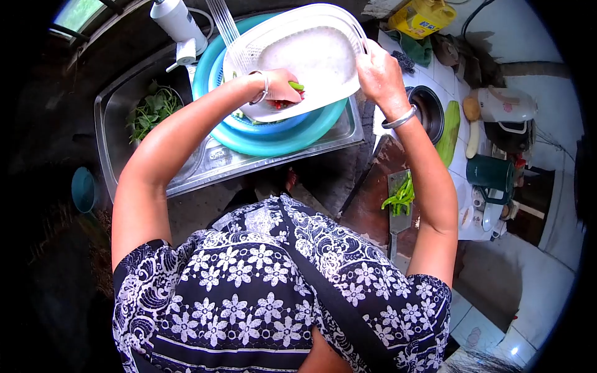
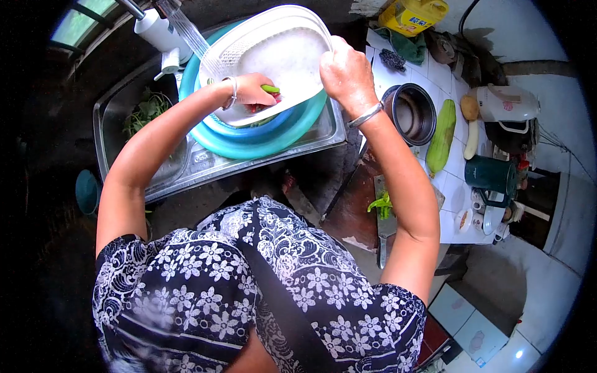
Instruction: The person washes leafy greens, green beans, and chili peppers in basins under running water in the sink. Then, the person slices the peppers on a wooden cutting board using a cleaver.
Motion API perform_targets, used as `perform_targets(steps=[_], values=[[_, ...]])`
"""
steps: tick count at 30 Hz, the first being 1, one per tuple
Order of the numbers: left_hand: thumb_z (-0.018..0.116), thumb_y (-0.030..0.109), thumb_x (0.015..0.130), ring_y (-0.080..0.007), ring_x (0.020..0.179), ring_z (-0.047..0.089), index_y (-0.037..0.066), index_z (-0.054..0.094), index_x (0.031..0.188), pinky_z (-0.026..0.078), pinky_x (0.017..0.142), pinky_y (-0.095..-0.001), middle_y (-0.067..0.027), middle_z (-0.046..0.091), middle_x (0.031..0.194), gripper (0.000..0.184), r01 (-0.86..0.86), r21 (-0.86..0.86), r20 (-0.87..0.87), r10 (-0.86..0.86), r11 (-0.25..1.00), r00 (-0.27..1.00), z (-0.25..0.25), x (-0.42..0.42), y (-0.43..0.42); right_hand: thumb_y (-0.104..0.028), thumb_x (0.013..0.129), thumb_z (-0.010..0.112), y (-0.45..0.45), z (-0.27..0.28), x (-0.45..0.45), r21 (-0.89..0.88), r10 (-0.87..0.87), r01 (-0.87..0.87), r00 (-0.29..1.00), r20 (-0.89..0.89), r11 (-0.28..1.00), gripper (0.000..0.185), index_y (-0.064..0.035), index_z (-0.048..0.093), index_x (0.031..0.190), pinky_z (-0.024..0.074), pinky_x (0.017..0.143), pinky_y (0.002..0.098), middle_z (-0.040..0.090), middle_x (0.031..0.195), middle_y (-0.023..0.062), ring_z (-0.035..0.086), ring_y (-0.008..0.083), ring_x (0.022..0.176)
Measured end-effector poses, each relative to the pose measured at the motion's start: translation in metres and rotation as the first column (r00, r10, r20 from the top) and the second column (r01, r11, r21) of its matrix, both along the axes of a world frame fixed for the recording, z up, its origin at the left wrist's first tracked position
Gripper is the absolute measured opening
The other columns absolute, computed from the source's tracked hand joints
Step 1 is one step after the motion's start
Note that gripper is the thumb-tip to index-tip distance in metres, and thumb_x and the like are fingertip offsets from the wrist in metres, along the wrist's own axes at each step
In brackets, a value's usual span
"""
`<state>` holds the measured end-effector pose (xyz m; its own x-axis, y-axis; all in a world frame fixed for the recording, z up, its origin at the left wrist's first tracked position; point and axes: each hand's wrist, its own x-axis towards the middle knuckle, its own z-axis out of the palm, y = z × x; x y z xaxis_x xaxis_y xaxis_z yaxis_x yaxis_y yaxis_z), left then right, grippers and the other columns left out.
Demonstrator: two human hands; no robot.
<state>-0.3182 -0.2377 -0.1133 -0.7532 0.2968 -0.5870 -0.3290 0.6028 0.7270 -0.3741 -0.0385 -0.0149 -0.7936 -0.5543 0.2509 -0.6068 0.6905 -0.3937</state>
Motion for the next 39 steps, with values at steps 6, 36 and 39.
perform_targets(steps=[6, 36, 39], values=[[0.064, 0.026, 0.07, -0.0159, 0.074, 0.061, 0.003, 0.067, 0.102, 0.049, 0.068, -0.0285, -0.0091, 0.066, 0.085, 0.04, 0.025, -0.014, -0.006, -0.025, 1.0, 1.0, 0.01, 0.002, -0.005, -0.017, 0.081, 0.043, -0.003, 0.004, -0.002, -0.002, 0.005, -0.005, 1.0, -0.021, 1.0, 0.024, -0.0004, 0.056, 0.093, 0.0484, 0.072, 0.0526, 0.061, 0.078, 0.0273, 0.06, 0.0457, 0.075], [0.06, 0.007, 0.065, -0.0163, 0.065, 0.056, 0.005, 0.058, 0.082, 0.046, 0.058, -0.0293, -0.0067, 0.059, 0.073, 0.018, -0.008, 0.075, -0.121, 0.017, 0.997, 0.992, 0.013, -0.013, 0.017, -0.018, 0.082, 0.043, -0.003, 0.014, -0.001, 0.095, -0.028, 0.038, 0.994, -0.107, 0.995, 0.028, -0.0046, 0.057, 0.102, 0.0486, 0.073, 0.0529, 0.063, 0.078, 0.0272, 0.062, 0.0451, 0.076], [0.06, 0.008, 0.065, -0.0167, 0.064, 0.056, 0.005, 0.058, 0.083, 0.046, 0.057, -0.0292, -0.0071, 0.059, 0.073, 0.018, 0.007, 0.035, -0.173, -0.001, 0.999, 0.985, 0.011, -0.014, 0.022, -0.017, 0.082, 0.043, -0.004, 0.017, 0.001, 0.131, -0.046, 0.059, 0.994, -0.1, 0.99, 0.028, -0.005, 0.056, 0.103, 0.049, 0.073, 0.0525, 0.063, 0.078, 0.0273, 0.062, 0.0446, 0.076]])
